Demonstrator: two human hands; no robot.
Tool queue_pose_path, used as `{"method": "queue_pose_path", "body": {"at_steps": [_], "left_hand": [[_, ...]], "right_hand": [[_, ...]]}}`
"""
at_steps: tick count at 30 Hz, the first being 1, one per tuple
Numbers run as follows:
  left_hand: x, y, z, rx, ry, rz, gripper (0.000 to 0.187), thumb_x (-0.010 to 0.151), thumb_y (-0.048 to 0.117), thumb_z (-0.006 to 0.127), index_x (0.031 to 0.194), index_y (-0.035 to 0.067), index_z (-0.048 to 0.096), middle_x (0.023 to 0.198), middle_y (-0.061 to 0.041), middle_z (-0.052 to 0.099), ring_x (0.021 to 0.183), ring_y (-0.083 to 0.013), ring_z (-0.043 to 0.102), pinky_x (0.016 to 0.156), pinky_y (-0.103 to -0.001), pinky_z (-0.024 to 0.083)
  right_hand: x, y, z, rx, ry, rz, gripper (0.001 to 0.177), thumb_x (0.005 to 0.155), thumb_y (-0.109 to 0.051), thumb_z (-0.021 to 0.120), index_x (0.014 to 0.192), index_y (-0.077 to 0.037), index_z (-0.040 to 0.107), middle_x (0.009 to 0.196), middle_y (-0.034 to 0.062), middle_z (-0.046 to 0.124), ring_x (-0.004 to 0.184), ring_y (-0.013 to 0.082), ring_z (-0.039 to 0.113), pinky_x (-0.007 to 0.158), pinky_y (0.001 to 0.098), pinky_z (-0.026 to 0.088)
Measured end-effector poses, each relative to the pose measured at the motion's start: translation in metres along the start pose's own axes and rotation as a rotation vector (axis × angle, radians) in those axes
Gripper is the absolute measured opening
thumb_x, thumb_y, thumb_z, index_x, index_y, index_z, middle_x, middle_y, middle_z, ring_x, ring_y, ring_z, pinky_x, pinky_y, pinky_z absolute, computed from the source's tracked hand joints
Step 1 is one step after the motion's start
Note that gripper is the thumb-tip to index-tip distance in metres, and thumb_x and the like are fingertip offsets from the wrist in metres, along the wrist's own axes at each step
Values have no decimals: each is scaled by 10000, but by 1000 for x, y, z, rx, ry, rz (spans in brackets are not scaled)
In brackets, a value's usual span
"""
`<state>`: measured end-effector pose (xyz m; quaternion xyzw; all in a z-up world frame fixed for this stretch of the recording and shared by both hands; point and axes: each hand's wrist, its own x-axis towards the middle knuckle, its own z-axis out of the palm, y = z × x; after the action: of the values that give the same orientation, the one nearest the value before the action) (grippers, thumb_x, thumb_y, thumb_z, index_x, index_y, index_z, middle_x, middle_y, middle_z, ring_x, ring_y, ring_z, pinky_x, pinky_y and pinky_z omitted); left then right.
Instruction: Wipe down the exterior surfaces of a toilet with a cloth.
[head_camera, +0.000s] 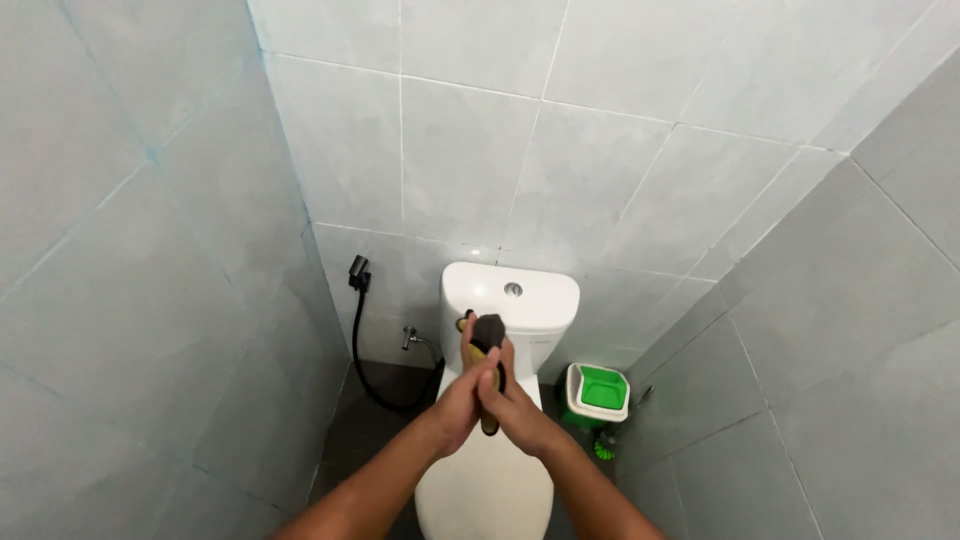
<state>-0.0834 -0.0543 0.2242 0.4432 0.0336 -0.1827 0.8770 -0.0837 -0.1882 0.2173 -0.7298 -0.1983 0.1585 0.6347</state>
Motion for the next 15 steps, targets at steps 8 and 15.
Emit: {"method": "queue_pose_path", "body": {"at_steps": [8,15], "left_hand": [[-7,-22,-19,-35,-500,-218,781,1021,660,376,1579,119,304,1537,-82,416,1414,-239,398,1171,-417,327],[-34,-12,-21,78,-264,-210,709,949,694,306,1492,250,402,1460,6,530,1339,-183,505,1092,-409,415]], "right_hand": [[-26,-25,27,178,191,-385,750,1009,-525,648,1533,-87,338,1525,125,512,1409,218,470,1188,355,359],[-23,2,32,-42,277,-355,537,1018,-430,684,1363,-34,575,1240,129,591,1154,199,567,1042,367,469]]}}
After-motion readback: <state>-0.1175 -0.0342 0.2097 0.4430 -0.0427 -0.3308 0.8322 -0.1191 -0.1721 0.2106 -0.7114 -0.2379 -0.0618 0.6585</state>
